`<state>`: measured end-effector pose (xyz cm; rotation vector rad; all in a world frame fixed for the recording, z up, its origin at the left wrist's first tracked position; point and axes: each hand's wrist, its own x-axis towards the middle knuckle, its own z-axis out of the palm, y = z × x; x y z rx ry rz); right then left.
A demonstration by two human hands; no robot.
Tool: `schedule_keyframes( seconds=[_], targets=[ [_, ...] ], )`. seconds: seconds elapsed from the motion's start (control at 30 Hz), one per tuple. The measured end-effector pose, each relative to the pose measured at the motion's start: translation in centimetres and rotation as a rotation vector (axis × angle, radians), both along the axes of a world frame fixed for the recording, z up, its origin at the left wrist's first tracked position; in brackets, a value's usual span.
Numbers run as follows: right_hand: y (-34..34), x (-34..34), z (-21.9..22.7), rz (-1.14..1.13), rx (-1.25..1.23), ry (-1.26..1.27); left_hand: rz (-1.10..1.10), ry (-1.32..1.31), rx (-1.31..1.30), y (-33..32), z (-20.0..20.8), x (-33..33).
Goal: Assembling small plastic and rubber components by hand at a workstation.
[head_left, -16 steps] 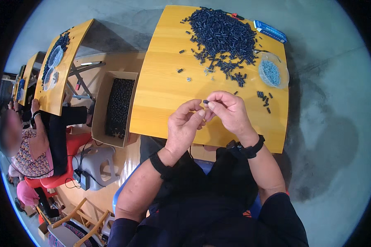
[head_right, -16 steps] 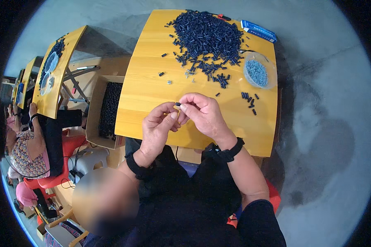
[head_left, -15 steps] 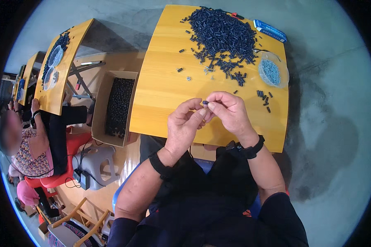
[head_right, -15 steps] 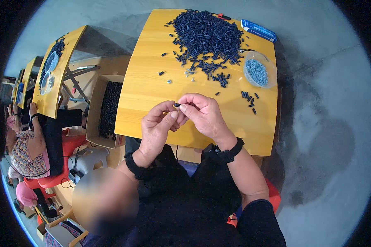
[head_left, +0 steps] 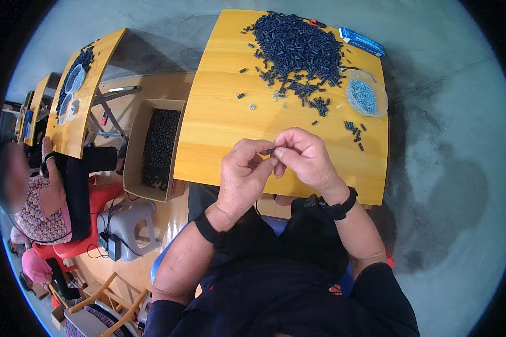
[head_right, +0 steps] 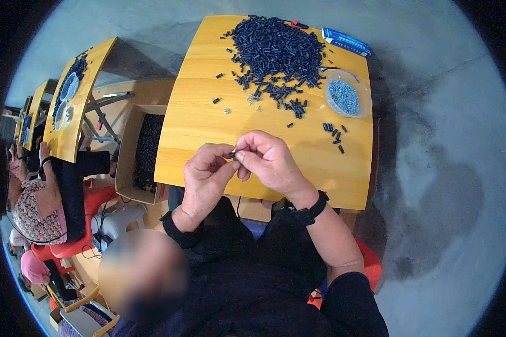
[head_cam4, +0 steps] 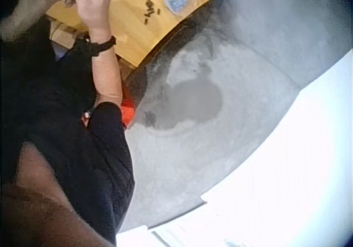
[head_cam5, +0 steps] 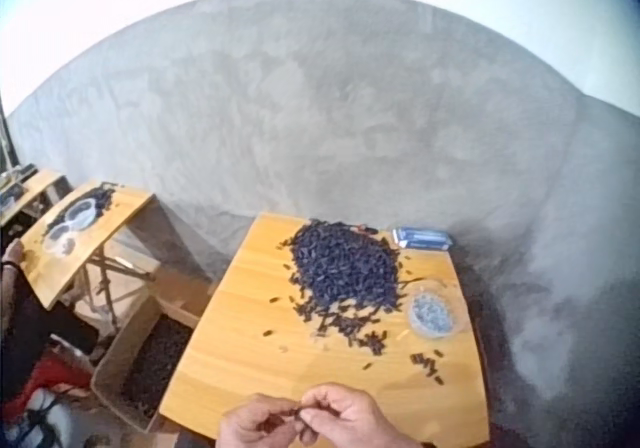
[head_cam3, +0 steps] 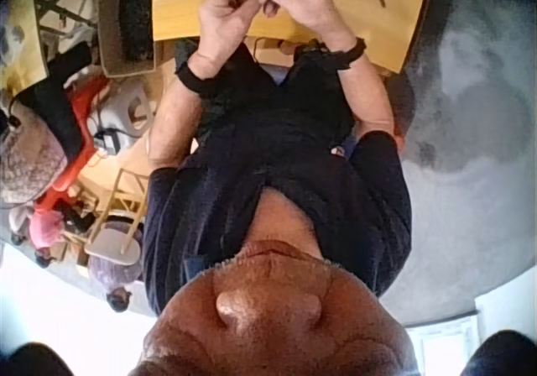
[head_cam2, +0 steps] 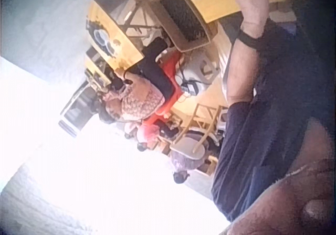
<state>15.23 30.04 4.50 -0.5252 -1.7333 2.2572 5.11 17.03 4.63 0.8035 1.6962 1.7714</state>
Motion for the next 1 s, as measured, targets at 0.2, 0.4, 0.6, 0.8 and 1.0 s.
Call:
schedule_keyframes(
  seconds=[0.2, 0.4, 0.6, 0.8, 1.0],
  targets=[
    [0.3, -0.3, -0.4, 0.105, 0.036, -0.184, -0.139, 0.348, -0.259, -0.3, 0.2, -1.3],
    [0.8, -0.9, -1.4, 0.237, 0.004, -0.219, -0.282, 0.421, -0.358, -0.3, -0.3, -2.6],
    [6.0, -2.9, -4.6, -0.189, 0.894, -0.397, -0.292, 0.2, -0.41, -1.2, -1.2, -2.6],
    [7.6, -4.5, -5.5, -0.203, 1.104, -0.477, -0.204, -0.084, -0.36, -1.1, -2.1, -3.1],
    [7.8, -5.1, -6.5, -0.176, 1.189, -0.456, -0.157, -0.079, -0.227, -1.0, -3.0, -3.2]
  ],
)
